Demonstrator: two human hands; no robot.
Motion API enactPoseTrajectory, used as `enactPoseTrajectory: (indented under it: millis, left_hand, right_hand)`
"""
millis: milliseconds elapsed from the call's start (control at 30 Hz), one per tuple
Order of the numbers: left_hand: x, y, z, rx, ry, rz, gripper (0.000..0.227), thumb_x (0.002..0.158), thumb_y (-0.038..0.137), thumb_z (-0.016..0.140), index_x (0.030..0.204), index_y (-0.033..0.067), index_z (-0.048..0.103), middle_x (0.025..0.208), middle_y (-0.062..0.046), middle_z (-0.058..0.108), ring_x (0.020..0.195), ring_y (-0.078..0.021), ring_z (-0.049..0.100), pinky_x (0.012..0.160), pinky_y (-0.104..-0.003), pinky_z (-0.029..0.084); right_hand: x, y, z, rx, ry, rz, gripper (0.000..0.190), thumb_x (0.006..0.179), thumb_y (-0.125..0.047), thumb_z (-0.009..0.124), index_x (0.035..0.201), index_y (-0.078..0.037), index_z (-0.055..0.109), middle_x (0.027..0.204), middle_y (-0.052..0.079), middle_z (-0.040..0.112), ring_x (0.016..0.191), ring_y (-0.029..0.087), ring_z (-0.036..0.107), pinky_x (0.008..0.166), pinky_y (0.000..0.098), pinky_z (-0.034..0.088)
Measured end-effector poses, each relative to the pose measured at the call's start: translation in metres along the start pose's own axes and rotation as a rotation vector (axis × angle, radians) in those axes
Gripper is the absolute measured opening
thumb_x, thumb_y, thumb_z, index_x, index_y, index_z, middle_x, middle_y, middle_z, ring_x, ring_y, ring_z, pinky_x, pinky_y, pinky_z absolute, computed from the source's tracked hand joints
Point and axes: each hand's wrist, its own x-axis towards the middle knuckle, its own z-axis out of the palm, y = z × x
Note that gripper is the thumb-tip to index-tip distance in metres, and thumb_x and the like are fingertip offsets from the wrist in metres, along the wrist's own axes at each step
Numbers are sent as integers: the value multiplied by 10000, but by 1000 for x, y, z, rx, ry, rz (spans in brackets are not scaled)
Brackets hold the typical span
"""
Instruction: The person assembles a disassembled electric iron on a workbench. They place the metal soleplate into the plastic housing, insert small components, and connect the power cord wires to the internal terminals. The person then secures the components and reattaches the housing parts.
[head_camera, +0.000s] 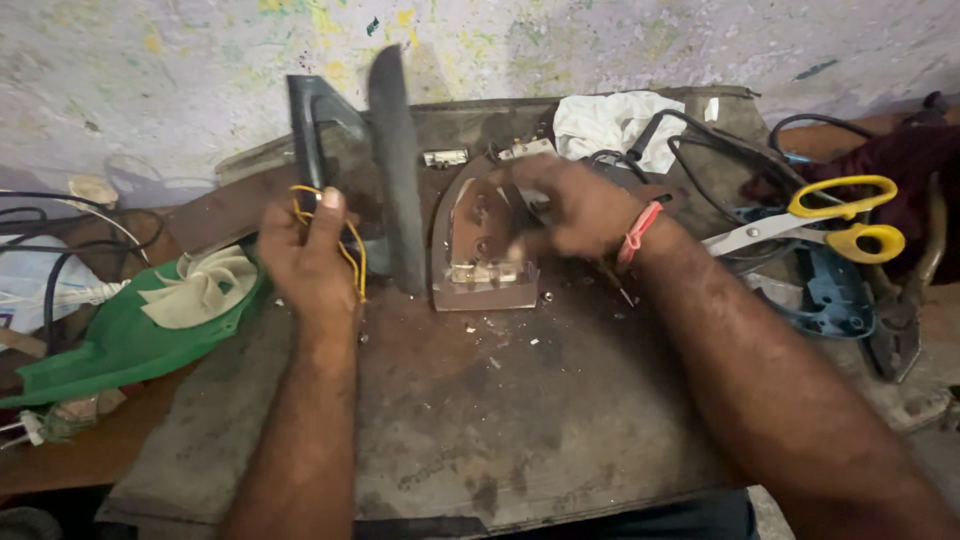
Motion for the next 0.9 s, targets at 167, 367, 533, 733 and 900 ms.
enactPoseTrajectory:
  millis: [167,367,533,733,900]
  left_hand:
    - [10,-3,-6,-47,47,-40,176,990,121,757,922,57,608,778,-42,651,637,-93,552,600,-237,436]
    - [10,-3,-5,10,75,-127,139,955,118,739,911,66,619,752,-32,653,599,-82,554,564,-229,443]
    - [5,2,-3,-6,13,-21,142,992,102,749,949,43,627,809,-42,661,673,-92,575,640,-236,458]
    - [6,7,-2,-35,47,-91,129,973,117,742,934,57,635,786,-25,641,648,-92,563,611,-234,456]
    - [9,7,-2,-153,71,-130,124,953,107,742,908,60,636,768,-6,610,625,-96,551,586,-244,459]
  right_hand:
    - [-1,-14,3,-112,-248,12,1332,481,-440,1007,1569,-126,306,1620,190,296,1508,404,264,1203,496,246]
    - [2,-27,13,-304,-342,186,1484,375,-476,1009,1586,-215,192,1685,120,124,1536,393,155,1206,576,137]
    - [3,-21,21,-270,-289,146,1502,399,-530,1001,1598,-182,166,1670,181,123,1531,425,136,1204,594,121]
    - [7,-13,28,-222,-263,63,1493,425,-522,995,1608,-144,168,1672,199,157,1559,428,89,1197,621,80]
    - [4,-5,12,210,-160,107,1269,569,-507,912,1591,-127,264,1571,207,455,1455,379,411,1197,499,315]
